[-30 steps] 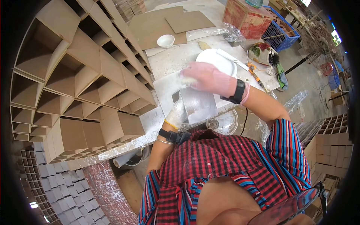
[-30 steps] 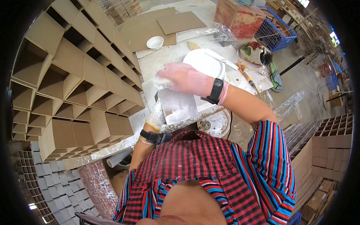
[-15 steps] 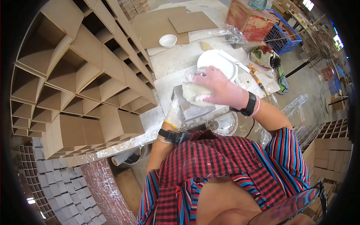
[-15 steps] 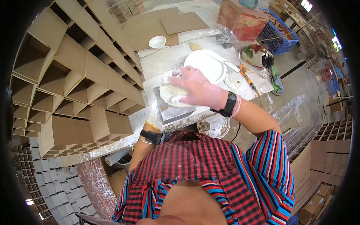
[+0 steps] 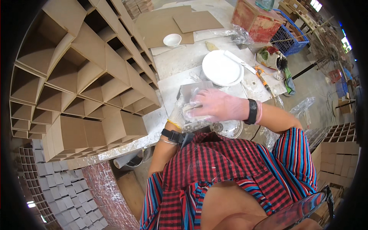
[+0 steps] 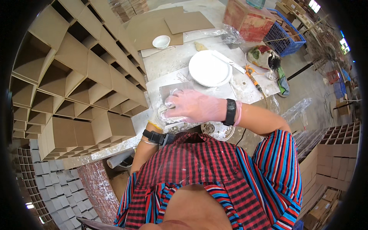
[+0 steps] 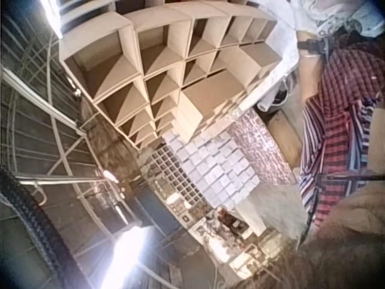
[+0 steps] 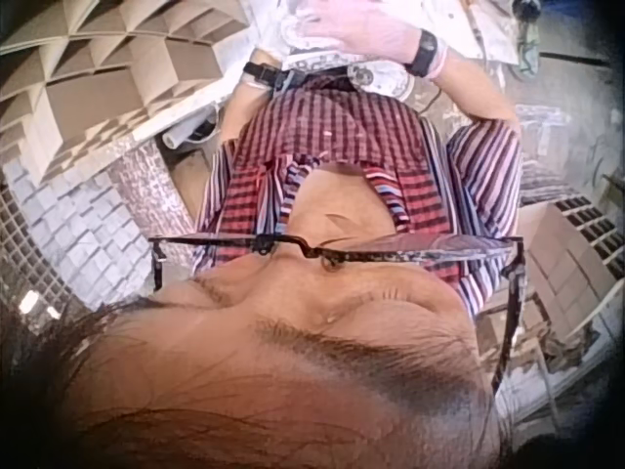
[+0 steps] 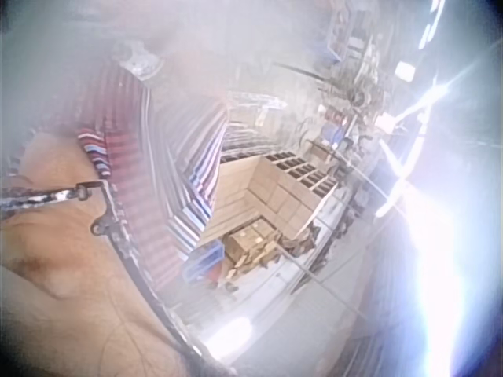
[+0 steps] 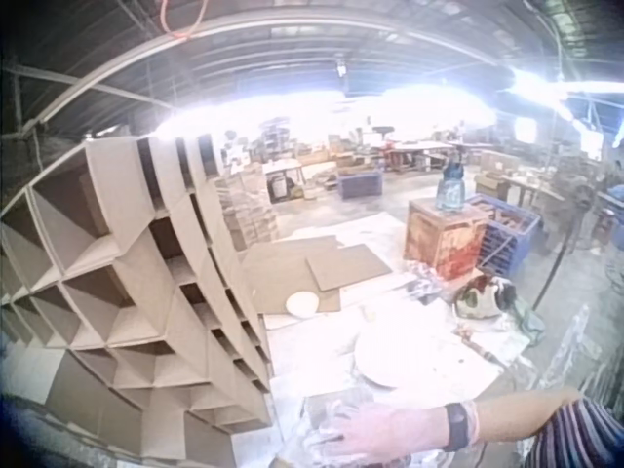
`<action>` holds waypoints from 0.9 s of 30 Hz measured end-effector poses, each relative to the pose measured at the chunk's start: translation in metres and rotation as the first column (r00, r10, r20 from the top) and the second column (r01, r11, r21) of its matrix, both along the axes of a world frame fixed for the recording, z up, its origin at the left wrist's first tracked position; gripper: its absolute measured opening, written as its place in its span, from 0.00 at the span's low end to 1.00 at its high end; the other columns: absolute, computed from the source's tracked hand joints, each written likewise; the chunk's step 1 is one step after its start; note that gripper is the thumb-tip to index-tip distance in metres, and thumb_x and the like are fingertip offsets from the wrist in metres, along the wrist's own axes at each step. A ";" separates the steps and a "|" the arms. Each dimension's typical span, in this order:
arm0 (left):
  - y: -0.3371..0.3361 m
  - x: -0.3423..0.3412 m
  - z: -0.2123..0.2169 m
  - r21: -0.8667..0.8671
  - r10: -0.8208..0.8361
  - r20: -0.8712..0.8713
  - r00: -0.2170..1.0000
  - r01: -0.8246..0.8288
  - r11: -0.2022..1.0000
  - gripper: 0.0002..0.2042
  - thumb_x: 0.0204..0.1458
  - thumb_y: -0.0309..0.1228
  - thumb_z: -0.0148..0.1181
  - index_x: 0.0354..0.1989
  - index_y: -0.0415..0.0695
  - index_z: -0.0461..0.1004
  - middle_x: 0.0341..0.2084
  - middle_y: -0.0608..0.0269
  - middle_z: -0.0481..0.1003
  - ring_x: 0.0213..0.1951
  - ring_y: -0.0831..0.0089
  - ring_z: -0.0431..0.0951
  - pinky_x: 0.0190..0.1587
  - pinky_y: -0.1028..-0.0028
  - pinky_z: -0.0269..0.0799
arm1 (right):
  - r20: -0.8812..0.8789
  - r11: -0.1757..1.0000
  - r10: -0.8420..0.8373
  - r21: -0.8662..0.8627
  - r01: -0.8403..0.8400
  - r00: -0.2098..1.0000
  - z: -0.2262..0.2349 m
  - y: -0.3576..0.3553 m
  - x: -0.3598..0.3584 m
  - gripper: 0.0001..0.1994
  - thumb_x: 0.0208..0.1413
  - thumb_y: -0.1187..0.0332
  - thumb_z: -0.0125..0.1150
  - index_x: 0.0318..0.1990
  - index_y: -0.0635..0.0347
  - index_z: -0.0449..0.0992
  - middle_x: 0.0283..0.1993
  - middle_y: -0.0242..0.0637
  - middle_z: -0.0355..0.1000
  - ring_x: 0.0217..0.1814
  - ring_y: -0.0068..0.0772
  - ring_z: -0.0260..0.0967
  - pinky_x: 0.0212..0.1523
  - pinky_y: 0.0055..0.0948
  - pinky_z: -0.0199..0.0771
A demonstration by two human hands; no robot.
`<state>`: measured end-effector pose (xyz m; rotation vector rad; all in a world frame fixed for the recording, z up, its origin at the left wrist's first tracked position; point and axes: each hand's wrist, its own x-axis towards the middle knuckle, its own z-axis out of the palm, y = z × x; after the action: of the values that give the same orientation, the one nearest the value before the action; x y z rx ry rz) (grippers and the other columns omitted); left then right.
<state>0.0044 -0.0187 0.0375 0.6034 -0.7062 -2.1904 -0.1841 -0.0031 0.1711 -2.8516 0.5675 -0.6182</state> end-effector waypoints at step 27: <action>0.003 0.003 0.016 0.272 0.019 -0.156 0.988 0.024 0.962 0.32 0.63 0.55 0.32 0.64 0.40 0.58 0.60 0.48 0.64 0.58 0.54 0.68 0.58 0.54 0.68 | 0.260 1.000 0.014 0.009 -0.017 0.966 -0.021 -0.003 -0.029 0.21 0.42 0.71 0.67 0.48 0.50 0.75 0.43 0.40 0.69 0.44 0.45 0.69 0.44 0.37 0.72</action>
<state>0.0075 -0.0159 0.0536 0.5585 -0.3238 -2.3267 -0.2128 -0.0058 0.1497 -2.6997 0.5014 -0.9632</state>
